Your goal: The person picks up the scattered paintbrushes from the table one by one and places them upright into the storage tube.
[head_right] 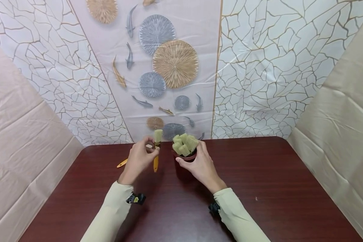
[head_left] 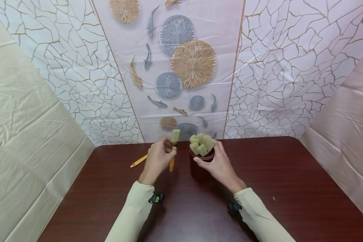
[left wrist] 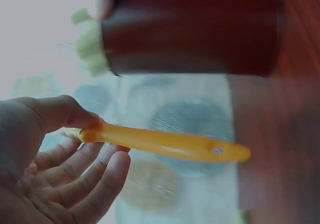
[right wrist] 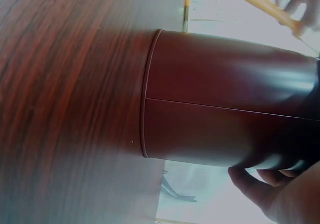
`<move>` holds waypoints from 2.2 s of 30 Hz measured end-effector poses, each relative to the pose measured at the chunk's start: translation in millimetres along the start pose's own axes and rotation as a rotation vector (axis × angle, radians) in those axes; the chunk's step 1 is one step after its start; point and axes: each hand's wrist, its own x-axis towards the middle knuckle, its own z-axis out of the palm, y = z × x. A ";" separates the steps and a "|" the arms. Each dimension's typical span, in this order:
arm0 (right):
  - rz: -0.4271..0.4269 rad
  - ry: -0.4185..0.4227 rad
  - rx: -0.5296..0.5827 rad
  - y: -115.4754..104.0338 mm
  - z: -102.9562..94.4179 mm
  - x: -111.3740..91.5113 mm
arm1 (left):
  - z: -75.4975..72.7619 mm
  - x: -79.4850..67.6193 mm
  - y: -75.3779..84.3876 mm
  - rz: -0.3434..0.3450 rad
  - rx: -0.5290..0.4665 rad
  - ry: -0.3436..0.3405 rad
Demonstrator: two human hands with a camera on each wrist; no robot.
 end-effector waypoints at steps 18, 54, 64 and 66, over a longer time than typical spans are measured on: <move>0.007 0.012 0.002 3.9 0.8 1.9 | -33.9 -6.0 77.9 0.340 -0.458 0.126; -0.017 -0.031 -0.062 2.9 -2.5 1.0 | 30.0 -19.6 105.9 0.404 0.103 0.159; -0.034 -0.001 -0.063 3.7 -1.0 1.3 | 47.0 -14.3 99.4 0.382 0.316 0.156; -0.024 -0.003 -0.056 3.4 -1.3 1.1 | 50.8 -13.3 96.9 0.376 0.367 0.177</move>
